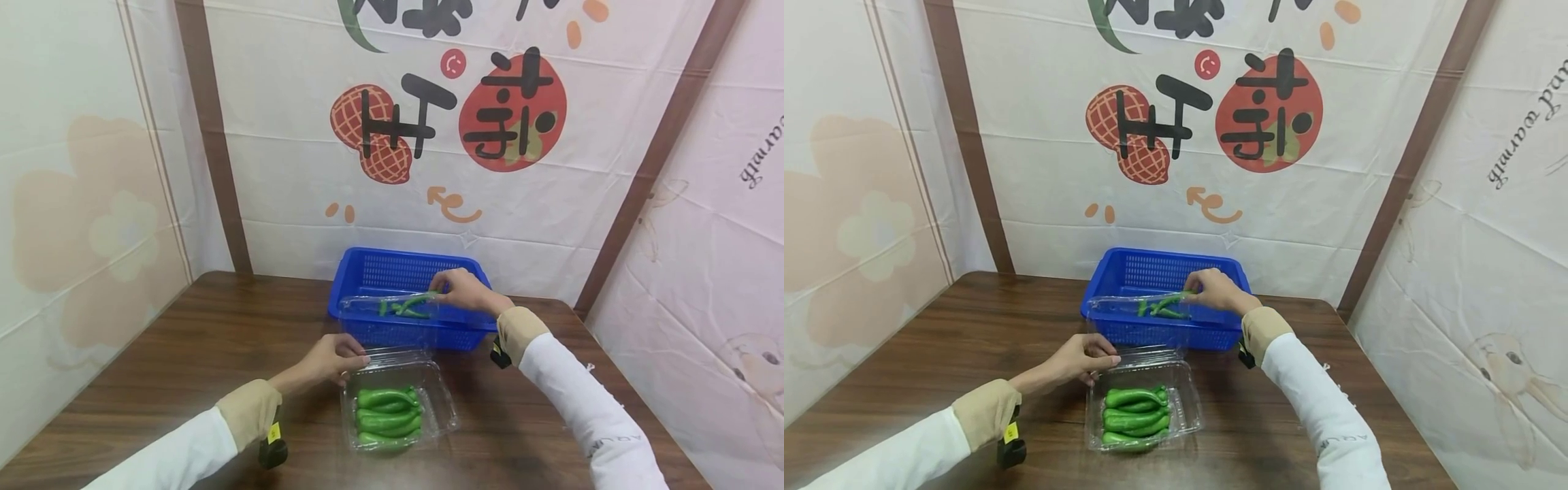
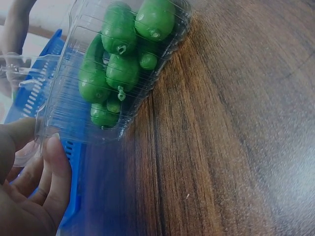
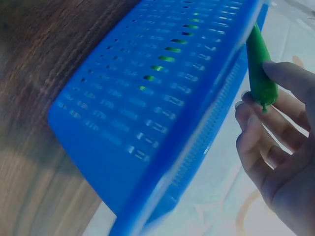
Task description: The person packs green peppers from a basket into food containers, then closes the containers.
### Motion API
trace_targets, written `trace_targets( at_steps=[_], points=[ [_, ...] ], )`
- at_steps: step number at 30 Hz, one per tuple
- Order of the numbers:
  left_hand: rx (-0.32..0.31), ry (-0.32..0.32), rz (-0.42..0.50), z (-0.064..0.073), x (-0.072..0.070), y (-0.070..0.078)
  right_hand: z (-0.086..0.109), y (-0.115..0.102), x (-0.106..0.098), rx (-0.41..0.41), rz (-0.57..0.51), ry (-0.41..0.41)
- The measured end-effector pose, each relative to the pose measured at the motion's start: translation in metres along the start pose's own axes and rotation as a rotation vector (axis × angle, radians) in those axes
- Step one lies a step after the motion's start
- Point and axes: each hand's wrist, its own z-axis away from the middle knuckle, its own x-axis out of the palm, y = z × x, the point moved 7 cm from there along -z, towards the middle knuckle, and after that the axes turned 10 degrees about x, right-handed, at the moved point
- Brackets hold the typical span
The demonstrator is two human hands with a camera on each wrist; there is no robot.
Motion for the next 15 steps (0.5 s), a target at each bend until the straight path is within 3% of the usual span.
trace_targets(
  at_steps=[6, 15],
  points=[
    [0.004, -0.002, 0.005, 0.0, 0.0, 0.0, 0.008, -0.006, -0.016, -0.056, -0.005, 0.081],
    [0.01, -0.004, 0.002, 0.0, 0.0, -0.001, 0.017, -0.007, -0.043, -0.06, -0.107, 0.12]
  ],
)
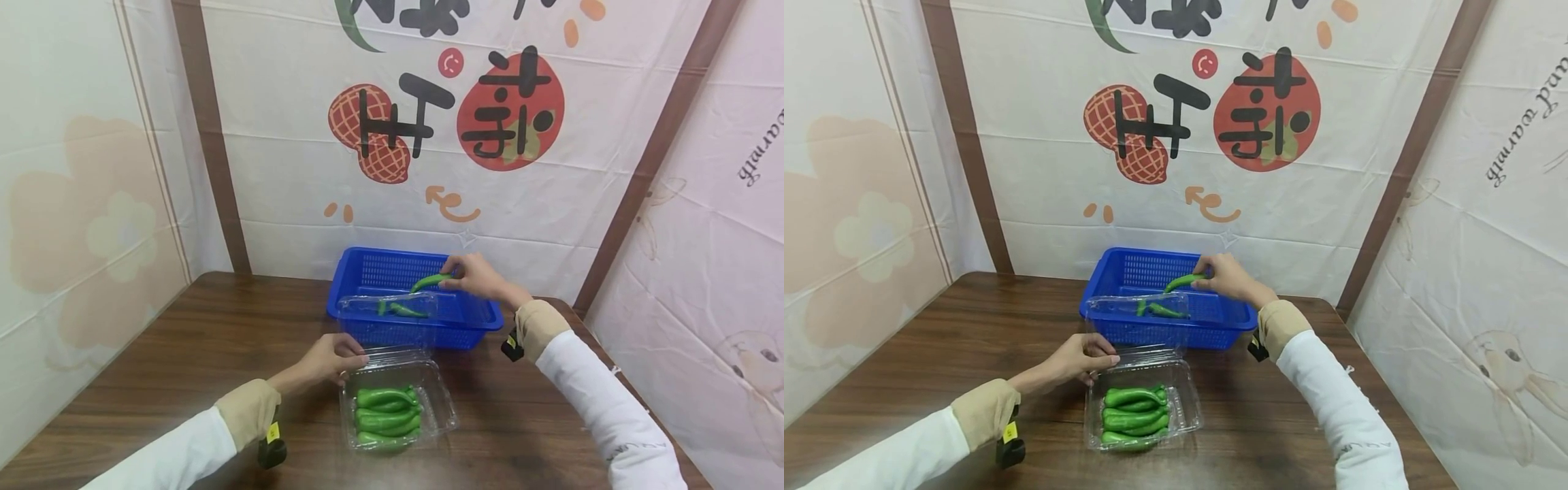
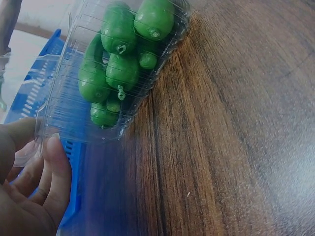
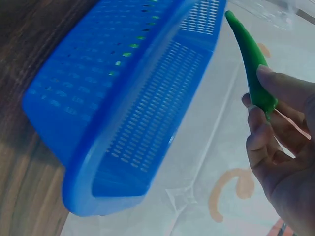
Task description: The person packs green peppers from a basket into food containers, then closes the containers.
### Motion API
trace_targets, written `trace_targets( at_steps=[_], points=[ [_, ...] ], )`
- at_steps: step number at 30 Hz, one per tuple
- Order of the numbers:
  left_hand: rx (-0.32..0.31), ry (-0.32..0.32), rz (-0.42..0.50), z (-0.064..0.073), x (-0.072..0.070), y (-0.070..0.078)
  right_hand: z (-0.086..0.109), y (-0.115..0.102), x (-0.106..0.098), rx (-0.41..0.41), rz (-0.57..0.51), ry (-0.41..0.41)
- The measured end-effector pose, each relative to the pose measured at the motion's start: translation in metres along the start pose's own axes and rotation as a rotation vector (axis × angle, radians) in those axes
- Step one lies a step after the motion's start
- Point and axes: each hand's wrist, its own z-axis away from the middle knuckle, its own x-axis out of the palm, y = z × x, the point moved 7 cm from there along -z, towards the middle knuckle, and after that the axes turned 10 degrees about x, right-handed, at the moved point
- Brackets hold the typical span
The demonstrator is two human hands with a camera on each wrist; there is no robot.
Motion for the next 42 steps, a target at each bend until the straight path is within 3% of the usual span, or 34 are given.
trace_targets(
  at_steps=[7, 12, 22, 29, 35, 42],
  points=[
    [0.002, -0.002, 0.008, 0.0, 0.0, 0.001, 0.006, -0.007, -0.025, -0.019, -0.123, 0.12],
    [-0.005, -0.001, 0.004, -0.001, 0.001, -0.001, 0.013, -0.016, -0.035, -0.082, -0.154, 0.175],
    [0.014, -0.012, 0.002, 0.001, 0.002, 0.003, 0.029, -0.045, -0.035, -0.23, -0.21, 0.138],
    [0.001, -0.01, -0.005, 0.0, 0.001, 0.002, 0.038, -0.069, -0.023, -0.315, -0.194, 0.062],
    [0.004, -0.013, -0.007, 0.001, 0.001, -0.001, 0.05, -0.089, 0.002, -0.361, -0.162, -0.102],
    [0.004, -0.008, -0.007, 0.0, 0.0, 0.0, 0.064, -0.103, 0.033, -0.393, -0.053, -0.247]
  ],
)
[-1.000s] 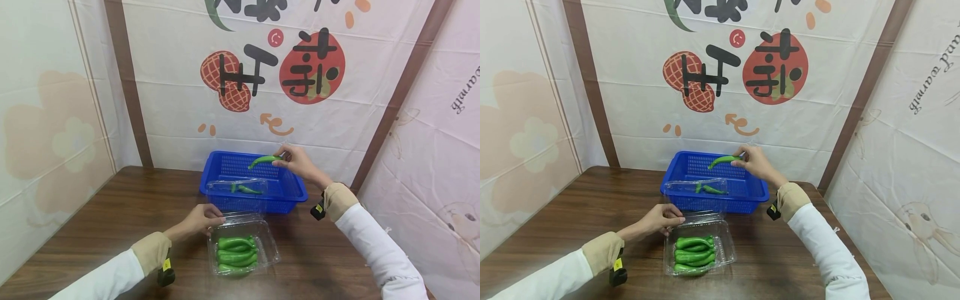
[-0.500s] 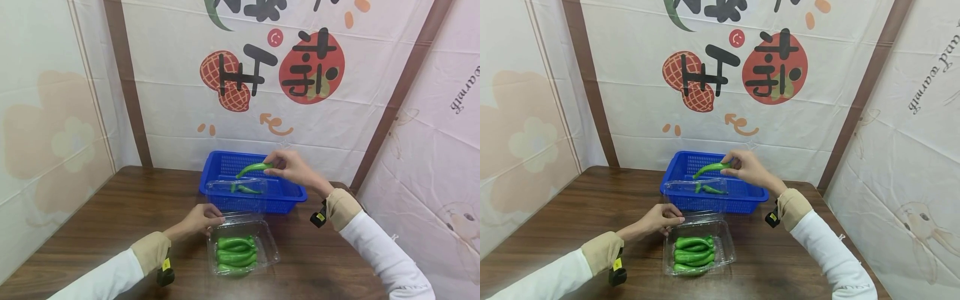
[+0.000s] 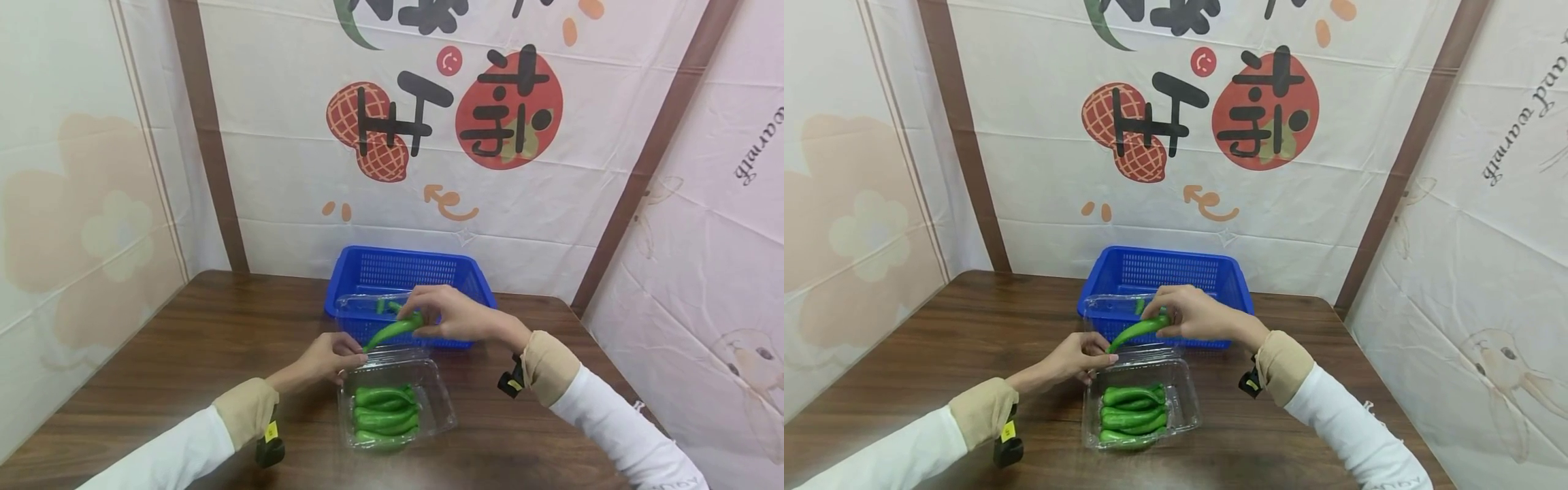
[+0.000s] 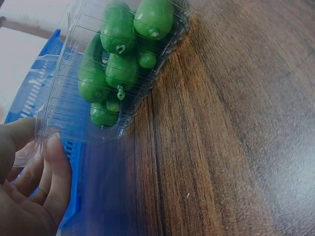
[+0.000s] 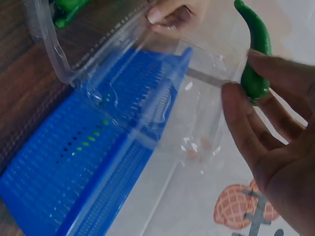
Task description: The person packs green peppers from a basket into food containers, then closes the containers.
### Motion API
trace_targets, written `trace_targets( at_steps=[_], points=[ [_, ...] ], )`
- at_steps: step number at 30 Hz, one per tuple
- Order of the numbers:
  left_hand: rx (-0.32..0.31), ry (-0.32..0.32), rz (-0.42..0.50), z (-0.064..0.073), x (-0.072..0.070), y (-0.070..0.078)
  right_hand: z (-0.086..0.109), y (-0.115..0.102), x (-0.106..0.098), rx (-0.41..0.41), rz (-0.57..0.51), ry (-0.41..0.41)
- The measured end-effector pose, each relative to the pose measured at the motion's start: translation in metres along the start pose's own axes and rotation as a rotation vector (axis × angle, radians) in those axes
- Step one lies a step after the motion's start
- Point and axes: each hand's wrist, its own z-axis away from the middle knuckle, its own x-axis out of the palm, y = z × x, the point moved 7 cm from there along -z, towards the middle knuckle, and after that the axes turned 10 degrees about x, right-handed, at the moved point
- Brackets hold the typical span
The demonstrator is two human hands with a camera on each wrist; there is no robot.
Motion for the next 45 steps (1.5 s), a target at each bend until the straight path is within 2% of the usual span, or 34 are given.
trace_targets(
  at_steps=[7, 13, 29, 36, 45],
  points=[
    [-0.01, 0.004, -0.01, 0.001, 0.0, 0.0, -0.001, -0.002, 0.036, 0.04, 0.03, -0.167],
    [0.005, 0.007, -0.011, 0.002, 0.0, 0.002, -0.001, 0.004, 0.064, 0.054, 0.036, -0.247],
    [0.003, 0.001, -0.008, 0.001, 0.0, 0.001, -0.002, 0.013, 0.101, 0.078, 0.023, -0.317],
    [0.006, 0.006, -0.02, 0.001, 0.0, 0.002, -0.001, 0.009, 0.106, 0.026, 0.025, -0.323],
    [0.014, 0.01, -0.022, 0.001, 0.001, 0.003, -0.001, 0.012, 0.112, 0.048, 0.052, -0.334]
  ],
)
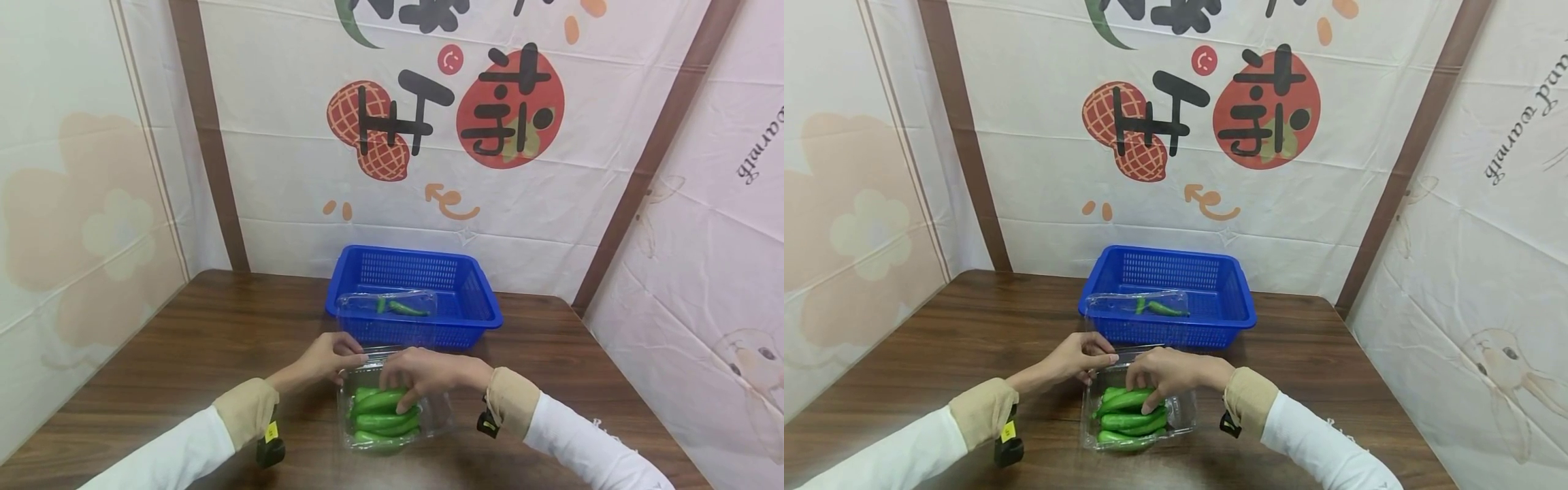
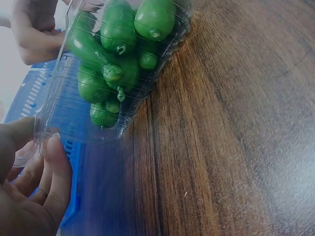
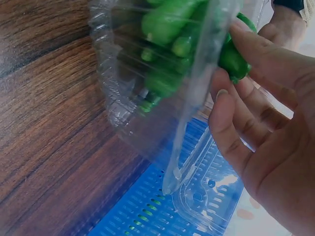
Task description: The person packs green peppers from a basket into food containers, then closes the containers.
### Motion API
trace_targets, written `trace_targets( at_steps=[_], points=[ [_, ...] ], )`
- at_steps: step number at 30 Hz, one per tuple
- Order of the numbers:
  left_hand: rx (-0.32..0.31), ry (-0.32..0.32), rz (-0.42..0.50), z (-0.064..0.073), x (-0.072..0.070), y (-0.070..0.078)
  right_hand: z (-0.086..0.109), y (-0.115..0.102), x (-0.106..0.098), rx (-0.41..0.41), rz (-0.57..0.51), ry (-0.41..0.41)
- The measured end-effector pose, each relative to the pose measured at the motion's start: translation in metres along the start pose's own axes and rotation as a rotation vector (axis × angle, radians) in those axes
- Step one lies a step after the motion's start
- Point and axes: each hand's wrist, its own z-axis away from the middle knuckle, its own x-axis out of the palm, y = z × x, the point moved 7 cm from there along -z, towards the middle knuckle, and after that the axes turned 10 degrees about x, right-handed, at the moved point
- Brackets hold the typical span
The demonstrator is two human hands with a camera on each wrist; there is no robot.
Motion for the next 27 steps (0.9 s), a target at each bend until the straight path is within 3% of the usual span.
trace_targets(
  at_steps=[15, 27],
  points=[
    [-0.007, -0.005, -0.003, 0.0006, 0.0004, 0.0002, 0.0008, 0.0013, 0.0056, -0.058, 0.048, 0.006],
    [-0.019, 0.001, -0.003, -0.0001, 0.0004, 0.0003, 0.002, 0.004, 0.0031, -0.032, 0.035, 0.003]
  ],
)
